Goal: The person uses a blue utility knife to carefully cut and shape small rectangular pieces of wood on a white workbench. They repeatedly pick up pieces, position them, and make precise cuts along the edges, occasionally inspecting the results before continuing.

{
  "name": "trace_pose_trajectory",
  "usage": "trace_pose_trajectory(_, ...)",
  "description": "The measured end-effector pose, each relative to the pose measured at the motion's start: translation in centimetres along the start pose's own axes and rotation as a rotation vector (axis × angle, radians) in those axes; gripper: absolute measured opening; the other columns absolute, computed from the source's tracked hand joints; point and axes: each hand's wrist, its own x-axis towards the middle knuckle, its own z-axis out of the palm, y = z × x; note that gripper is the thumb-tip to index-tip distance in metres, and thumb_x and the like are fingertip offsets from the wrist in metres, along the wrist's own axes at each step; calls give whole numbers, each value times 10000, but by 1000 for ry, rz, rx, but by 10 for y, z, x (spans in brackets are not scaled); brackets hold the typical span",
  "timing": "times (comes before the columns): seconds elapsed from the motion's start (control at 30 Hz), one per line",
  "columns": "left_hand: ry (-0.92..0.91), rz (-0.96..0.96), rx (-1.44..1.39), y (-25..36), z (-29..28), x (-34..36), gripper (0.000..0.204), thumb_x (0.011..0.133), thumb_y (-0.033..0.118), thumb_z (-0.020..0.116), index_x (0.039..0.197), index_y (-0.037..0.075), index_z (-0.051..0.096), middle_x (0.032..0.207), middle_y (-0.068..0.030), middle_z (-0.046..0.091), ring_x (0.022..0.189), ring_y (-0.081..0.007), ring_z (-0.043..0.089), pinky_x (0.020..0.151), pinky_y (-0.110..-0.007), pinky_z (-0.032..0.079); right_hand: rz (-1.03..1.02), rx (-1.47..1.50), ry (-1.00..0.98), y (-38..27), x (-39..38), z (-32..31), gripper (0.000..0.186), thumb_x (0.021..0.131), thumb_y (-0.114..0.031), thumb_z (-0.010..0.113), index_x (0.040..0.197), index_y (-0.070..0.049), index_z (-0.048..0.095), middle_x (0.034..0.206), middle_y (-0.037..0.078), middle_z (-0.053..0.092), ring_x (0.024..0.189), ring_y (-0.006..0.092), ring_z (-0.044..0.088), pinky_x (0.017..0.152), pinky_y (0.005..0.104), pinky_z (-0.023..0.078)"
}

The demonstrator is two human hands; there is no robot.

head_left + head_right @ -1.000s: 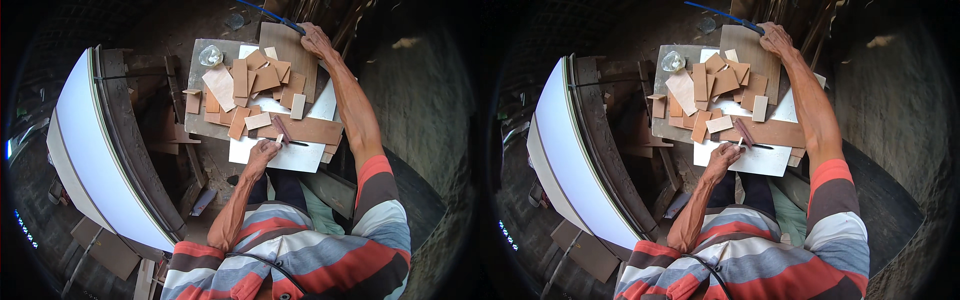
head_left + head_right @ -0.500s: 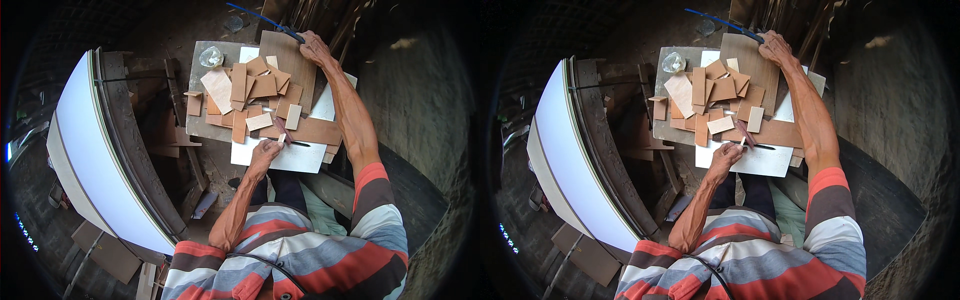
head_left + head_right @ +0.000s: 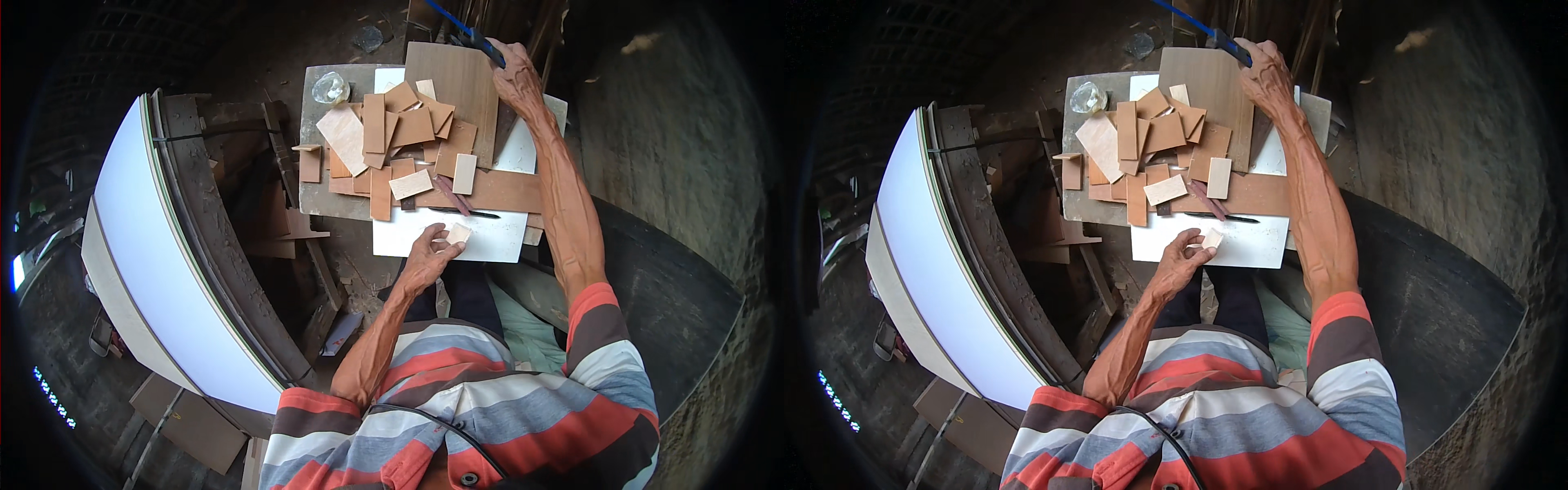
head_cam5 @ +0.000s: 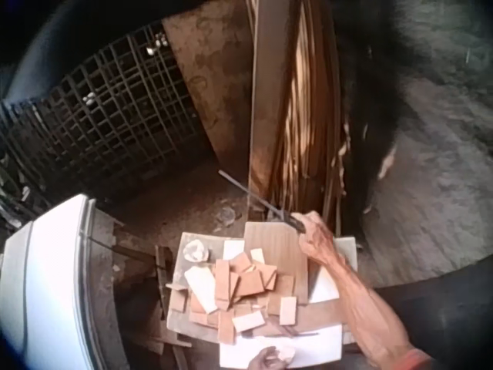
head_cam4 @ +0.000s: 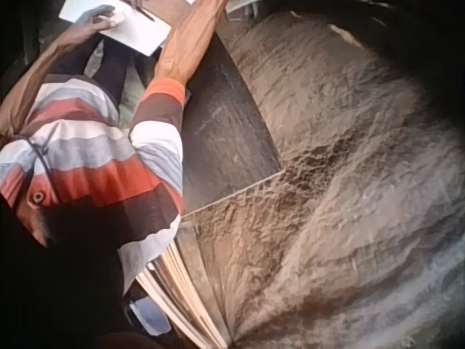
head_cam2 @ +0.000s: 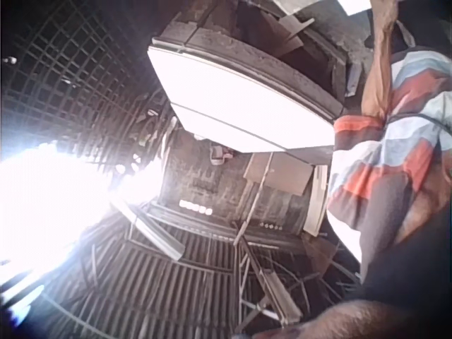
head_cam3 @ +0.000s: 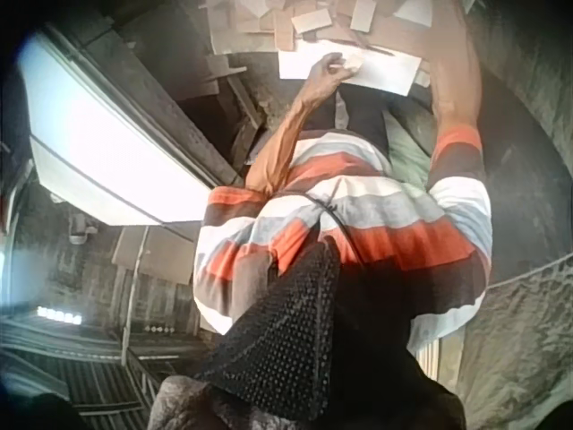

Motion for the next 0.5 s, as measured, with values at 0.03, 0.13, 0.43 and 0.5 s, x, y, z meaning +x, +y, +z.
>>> trace_pose_trajectory(0.03,-22,15,55,3,5,-3,780,825,292,784,1401,-90,421,1282,-209,567,1162,-291,591,995,-394,489,125,54,-9,-12,-17,-25,379,907,-192,575,1273,-101,612,1194,180,621,1023,373,618,904,430,503)
trace_pose_trajectory(0.13,-25,295,282,-2,23,-1,675,831,322,768,1333,-38,496,1282,-209,545,1155,-324,590,983,-451,487,470,301,12,-17,-80,-82,360,969,-274,558,1244,-51,622,1013,111,654,863,240,633,830,371,498)
trace_pose_trajectory(0.43,-66,960,1019,18,120,51,606,764,302,756,1284,59,562,1301,-163,497,1164,-366,491,948,-484,424,1086,492,220,15,-361,-133,324,986,-254,498,1193,-10,550,815,74,597,636,129,548,563,293,464)
trace_pose_trajectory(0.5,-80,1002,1151,13,136,62,605,762,320,750,1282,74,558,1330,-141,475,1236,-358,445,928,-519,396,1142,559,216,3,-400,-130,291,1015,-245,463,1162,-22,579,717,36,588,629,101,551,532,274,451)
